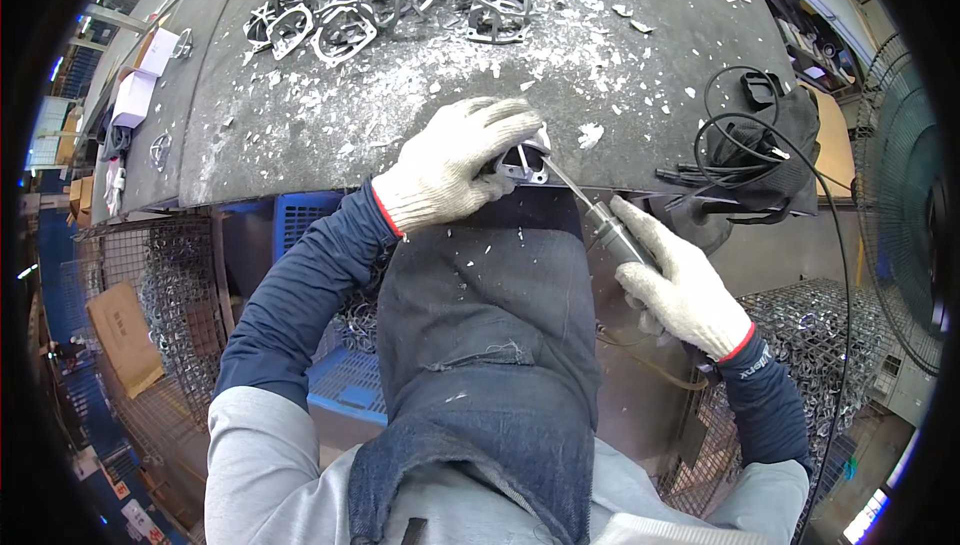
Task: The person deburrs the edges of small metal frame components using a pneumatic rotary tool.
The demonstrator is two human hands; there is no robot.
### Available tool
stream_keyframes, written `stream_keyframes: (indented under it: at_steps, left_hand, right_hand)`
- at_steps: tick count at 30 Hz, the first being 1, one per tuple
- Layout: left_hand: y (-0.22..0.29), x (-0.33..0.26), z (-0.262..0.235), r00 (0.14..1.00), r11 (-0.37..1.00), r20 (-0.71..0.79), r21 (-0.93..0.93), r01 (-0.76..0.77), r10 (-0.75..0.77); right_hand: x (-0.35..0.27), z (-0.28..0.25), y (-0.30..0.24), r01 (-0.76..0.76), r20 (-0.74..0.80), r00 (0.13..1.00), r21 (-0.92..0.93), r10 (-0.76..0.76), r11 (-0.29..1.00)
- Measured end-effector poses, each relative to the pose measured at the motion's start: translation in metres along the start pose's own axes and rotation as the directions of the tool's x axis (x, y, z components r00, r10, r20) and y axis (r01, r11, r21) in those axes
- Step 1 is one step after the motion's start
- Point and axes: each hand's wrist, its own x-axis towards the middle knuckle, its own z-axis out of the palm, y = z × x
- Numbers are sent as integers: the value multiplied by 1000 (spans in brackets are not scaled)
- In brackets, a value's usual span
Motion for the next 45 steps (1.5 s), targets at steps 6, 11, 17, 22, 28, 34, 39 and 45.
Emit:
stream_keyframes:
  at_steps: [6,11,17,22,28,34,39,45]
  left_hand:
    - [1,-4,1,999,999,-1,27,38,-38]
    - [4,-3,0,999,999,-2,39,35,-35]
    - [3,1,3,1000,999,-6,43,5,-5]
    - [1,-3,2,1000,998,9,54,12,-12]
    - [0,-2,3,1000,999,16,43,3,-4]
    - [-3,-1,3,1000,999,9,47,-23,23]
    - [-3,-2,4,999,998,-10,53,-36,37]
    - [-3,-1,2,999,998,-10,56,-32,33]
  right_hand:
    - [2,-2,-63,-152,124,984,196,130,969]
    - [-4,3,-77,-243,150,965,190,216,951]
    - [-5,4,-39,-165,191,976,315,108,935]
    - [-13,20,-27,-146,198,975,238,99,960]
    - [-22,33,-1,350,-42,887,-587,-460,730]
    - [-34,63,0,113,-108,896,-883,-432,455]
    - [-30,79,8,54,-186,868,-887,-461,459]
    - [-29,94,19,106,-246,903,-667,-353,737]
